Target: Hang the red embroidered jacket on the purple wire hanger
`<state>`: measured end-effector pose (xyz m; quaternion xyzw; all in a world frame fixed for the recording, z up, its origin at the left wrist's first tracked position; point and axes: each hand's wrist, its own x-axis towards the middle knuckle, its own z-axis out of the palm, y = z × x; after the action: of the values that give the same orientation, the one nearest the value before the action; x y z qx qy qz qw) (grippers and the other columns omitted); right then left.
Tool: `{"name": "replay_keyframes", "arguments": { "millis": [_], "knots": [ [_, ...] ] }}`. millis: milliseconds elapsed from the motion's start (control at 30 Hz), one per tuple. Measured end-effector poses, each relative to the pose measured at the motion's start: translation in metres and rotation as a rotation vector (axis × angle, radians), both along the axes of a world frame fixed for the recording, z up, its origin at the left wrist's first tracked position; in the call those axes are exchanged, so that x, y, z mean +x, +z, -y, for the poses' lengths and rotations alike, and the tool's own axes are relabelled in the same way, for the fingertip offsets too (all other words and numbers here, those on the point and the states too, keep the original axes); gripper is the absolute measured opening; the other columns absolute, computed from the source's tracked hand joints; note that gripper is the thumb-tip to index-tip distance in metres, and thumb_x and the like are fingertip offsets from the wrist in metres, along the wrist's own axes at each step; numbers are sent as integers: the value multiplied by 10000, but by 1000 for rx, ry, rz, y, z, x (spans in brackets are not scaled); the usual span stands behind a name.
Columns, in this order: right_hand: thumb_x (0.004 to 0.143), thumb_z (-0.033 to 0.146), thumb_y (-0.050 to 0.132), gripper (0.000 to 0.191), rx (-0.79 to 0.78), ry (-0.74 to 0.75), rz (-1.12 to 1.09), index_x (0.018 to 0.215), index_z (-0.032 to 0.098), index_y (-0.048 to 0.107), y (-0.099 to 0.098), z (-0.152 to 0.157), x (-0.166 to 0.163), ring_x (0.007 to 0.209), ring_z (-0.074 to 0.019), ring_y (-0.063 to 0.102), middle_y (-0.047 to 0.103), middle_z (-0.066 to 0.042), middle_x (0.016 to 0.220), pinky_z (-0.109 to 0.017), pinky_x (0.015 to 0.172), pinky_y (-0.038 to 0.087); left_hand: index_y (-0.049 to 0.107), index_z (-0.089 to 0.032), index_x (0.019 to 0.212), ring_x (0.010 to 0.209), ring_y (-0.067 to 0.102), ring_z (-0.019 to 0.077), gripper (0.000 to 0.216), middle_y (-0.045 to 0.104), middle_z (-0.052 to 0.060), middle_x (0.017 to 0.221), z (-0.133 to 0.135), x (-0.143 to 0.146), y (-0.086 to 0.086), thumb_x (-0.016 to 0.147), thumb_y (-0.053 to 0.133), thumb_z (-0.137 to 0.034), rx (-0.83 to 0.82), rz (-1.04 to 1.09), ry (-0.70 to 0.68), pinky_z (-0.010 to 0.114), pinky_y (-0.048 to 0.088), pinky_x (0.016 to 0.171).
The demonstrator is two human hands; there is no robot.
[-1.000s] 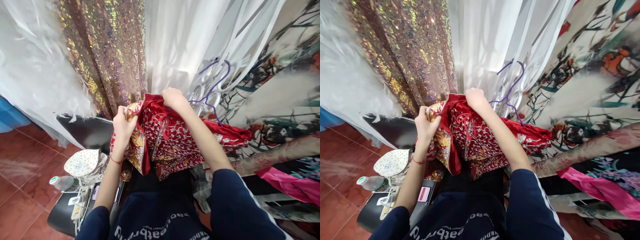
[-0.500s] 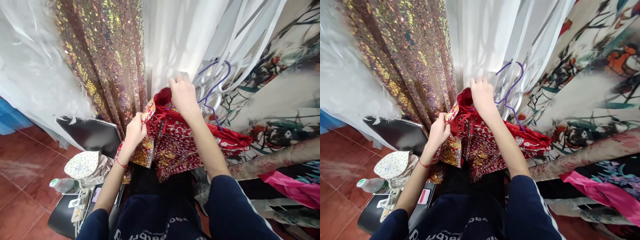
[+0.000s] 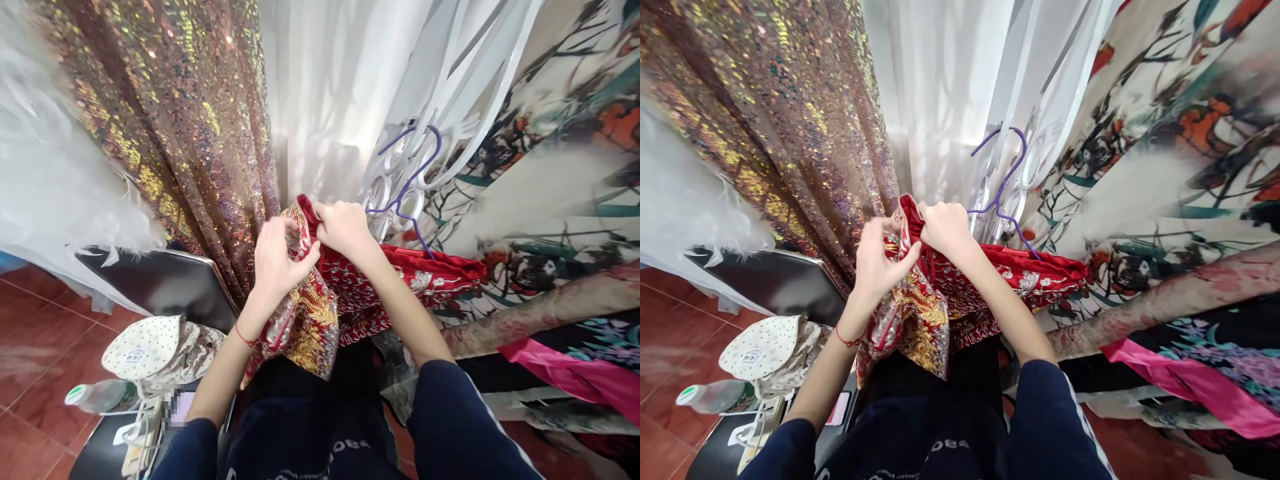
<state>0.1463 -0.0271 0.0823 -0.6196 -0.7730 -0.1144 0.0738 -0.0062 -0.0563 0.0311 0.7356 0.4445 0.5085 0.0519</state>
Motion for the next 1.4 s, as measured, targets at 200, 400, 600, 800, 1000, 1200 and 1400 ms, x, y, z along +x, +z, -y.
{"name": "replay_keyframes", "arguments": {
  "millis": [200,400,600,800,1000,1200,1400],
  "knots": [
    [913,222,354,414,37,97,-37,1232,135,605,-5,6,2,724,-224,599,741,-133,892,-325,627,287,637,-164,1020,978,639,221,236,711,86,1005,-55,0,9,847,502,-248,-164,-212,-193,381,465,945],
    [923,195,343,327,391,184,-266,968,189,667,-9,46,43,936,-225,628,716,-106,960,-333,815,459,684,-172,815,639,511,117,312,662,2,715,-78,-4,10,945,495,-383,-282,-184,-476,268,377,640],
    [919,281,406,291,442,-384,-464,897,196,683,-21,87,107,833,-285,654,718,-126,868,-392,772,464,590,-192,662,586,407,116,395,534,-11,615,-78,18,26,958,478,-429,-246,-144,-487,284,321,598],
    [952,581,442,485,-102,-145,-995,749,224,699,-40,85,145,749,-245,662,719,-49,742,-348,764,493,485,-207,633,580,415,124,379,509,-8,602,-88,56,45,957,447,-399,-204,-124,-579,303,324,607],
    [921,709,429,658,-46,-154,-1086,495,222,546,-50,79,133,743,-227,665,713,-71,712,-343,789,498,288,-247,534,491,336,134,499,347,-17,489,-92,69,21,1000,343,-416,-336,-221,-485,335,297,561],
    [910,717,431,625,-257,-128,-1086,668,217,719,-38,76,143,715,-225,667,726,-55,709,-343,783,511,238,-251,569,506,293,131,476,297,-26,516,-87,61,22,1004,351,-408,-379,-202,-517,340,272,566],
    [830,691,577,543,-390,-62,-803,715,205,791,-3,66,158,773,-250,715,760,-55,737,-328,763,544,234,-253,575,491,293,130,480,290,-29,505,-85,62,23,1004,354,-433,-402,-179,-543,334,269,553]
  ]
}}
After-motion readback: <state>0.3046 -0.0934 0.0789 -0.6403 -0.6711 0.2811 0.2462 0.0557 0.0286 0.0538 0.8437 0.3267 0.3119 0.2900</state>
